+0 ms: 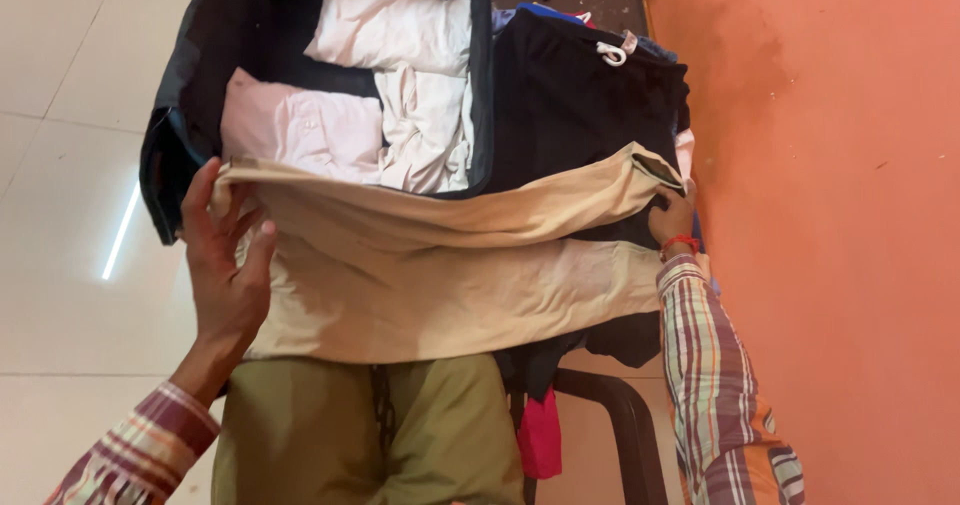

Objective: The person removes a pair of tan pants from a suitcase, unfolds them on a surface, then takes out a white shirt and begins unfolding it.

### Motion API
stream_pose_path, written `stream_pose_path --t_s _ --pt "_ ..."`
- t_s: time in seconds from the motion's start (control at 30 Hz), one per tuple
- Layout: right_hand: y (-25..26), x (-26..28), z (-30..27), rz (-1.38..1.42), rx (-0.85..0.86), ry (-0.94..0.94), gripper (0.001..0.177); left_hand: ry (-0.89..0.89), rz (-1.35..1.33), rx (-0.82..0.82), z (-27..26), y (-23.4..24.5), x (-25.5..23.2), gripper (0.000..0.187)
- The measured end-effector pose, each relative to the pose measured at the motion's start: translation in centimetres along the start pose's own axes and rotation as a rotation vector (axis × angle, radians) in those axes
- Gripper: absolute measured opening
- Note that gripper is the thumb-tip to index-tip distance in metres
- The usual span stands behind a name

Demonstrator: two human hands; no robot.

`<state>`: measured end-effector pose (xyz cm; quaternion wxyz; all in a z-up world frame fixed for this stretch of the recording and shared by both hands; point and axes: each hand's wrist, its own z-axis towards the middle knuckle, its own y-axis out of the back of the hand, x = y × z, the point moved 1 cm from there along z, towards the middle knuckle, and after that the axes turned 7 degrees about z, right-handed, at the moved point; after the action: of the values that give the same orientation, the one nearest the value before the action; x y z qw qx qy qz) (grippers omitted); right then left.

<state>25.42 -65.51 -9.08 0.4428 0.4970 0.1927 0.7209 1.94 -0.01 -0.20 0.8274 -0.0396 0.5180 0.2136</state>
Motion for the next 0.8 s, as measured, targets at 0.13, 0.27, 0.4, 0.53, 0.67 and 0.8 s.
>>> stream_pose_path --t_s 0.13,0.27,0.4,0.53,0.67,0.8 --pt "0.5 -1.0 2.1 0.011 0.072 -0.098 0.045 0.053 0.003 -0.005 0.0 -0.1 0.1 0.068" --pt "0.8 -1.9 4.6 0.682 -0.021 -0.362 0.030 0.081 0.001 -0.006 0.0 -0.2 -0.1 0.067" --pt "0.2 -2.4 5.0 0.671 -0.208 -0.427 0.031 0.111 0.000 0.011 0.2 -0.1 -0.2 0.068" --pt "-1.1 -2.5 3.8 0.165 -0.357 -0.477 0.036 0.127 -0.019 0.007 0.1 -0.1 -0.1 0.069" --pt "-2.8 -2.3 1.3 -0.040 -0.297 -0.630 0.043 0.125 -0.051 0.015 0.0 -0.2 0.0 0.069" --pt "-3.7 -1.6 1.1 -0.071 -0.214 -0.672 0.058 0.109 -0.054 0.024 0.0 -0.2 -0.1 0.069"
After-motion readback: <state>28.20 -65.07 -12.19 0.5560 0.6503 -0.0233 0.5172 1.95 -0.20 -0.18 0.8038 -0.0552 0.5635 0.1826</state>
